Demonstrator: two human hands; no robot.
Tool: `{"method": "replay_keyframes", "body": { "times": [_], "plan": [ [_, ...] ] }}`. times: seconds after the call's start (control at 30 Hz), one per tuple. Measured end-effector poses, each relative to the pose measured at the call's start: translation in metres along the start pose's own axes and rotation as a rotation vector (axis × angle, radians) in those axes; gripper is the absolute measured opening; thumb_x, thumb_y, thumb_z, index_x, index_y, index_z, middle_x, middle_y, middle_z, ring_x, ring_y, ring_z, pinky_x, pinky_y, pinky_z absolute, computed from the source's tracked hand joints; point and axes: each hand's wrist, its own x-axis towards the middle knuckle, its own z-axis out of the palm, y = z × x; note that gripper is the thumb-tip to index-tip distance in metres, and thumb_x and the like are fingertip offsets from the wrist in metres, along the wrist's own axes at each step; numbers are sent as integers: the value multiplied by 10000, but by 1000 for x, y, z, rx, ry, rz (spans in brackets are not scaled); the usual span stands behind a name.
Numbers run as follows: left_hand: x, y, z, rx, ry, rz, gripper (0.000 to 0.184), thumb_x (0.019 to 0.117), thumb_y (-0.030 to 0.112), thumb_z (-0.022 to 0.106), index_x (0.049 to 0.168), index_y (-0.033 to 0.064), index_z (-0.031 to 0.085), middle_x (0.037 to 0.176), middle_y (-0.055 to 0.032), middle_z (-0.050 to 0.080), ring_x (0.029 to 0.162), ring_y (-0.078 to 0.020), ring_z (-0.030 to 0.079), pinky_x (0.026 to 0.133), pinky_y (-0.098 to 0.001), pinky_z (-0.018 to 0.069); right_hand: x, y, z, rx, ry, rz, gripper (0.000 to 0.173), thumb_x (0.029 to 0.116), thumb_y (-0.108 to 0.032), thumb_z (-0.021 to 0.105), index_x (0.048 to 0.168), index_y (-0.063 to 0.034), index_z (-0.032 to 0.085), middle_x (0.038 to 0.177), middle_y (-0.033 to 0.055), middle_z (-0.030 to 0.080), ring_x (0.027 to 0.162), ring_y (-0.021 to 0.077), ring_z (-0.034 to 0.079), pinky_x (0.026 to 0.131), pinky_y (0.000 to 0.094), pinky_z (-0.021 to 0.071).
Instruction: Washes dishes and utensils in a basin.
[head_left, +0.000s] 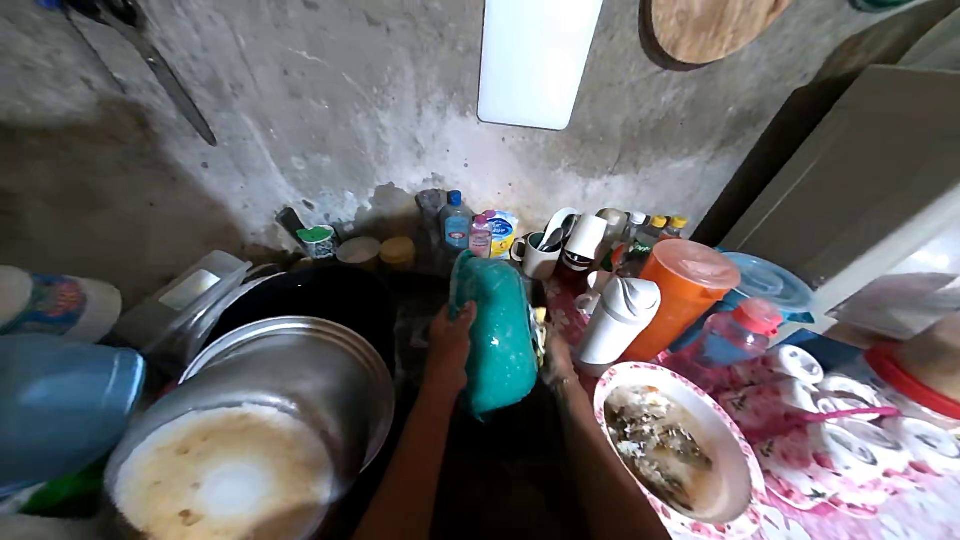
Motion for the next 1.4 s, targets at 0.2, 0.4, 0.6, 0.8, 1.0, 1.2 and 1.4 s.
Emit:
{"method": "replay_keyframes", "body": {
  "times": [0.2,0.4,0.6,0.8,1.0,1.2,1.4],
  "plan": [
    [24,-3,15,-157,91,-59,400,1105,225,477,1417,-24,504,1313,-242,587,1162,-285,608,969,-442,519,-58,52,20,243,184,-25,416,1122,-208,245,1411,30,427,1129,147,574,931,159,597,791,342,530],
    [40,-11,32,-198,67,-54,490,1113,339,432,1482,19,430,1342,-236,574,1176,-296,611,977,-469,521,-88,36,26,-382,81,-873,525,871,-48,482,1321,218,543,1495,493,312,1408,608,356,1175,560,345],
    [34,-27,33,172,-138,213,509,1145,266,284,1464,-103,430,1441,-307,510,1352,-341,504,1144,-466,384,-73,-29,38,-601,-122,-1049,394,793,73,606,1176,122,680,1467,395,463,1364,608,434,1108,615,425],
    [13,-40,17,458,-295,243,473,1023,231,641,1380,-59,536,1218,-251,663,1141,-311,663,1024,-468,513,-12,-106,34,-784,-175,-551,344,946,40,600,1285,87,634,1339,284,612,1260,400,591,1094,508,450],
    [12,-47,11,419,-232,225,415,1046,146,573,1388,-84,530,1256,-276,651,1184,-329,651,1052,-461,498,-1,-89,26,-360,-109,-561,309,957,80,509,1248,95,613,1155,206,663,997,187,649,888,347,543],
    [7,-31,2,623,-233,305,338,1034,69,554,1304,-133,573,1187,-325,658,1160,-412,645,1037,-508,482,-28,-90,44,-689,-349,-783,300,1020,-164,562,1179,23,734,1431,281,564,1363,415,522,1128,517,426],
    [-26,-9,-27,524,-282,386,295,1051,129,547,1186,-115,643,1051,-253,685,983,-297,671,917,-439,527,41,-113,14,-559,-334,-231,365,1117,-143,373,1332,79,569,1289,234,607,1139,240,579,1014,402,447]
  ]
}}
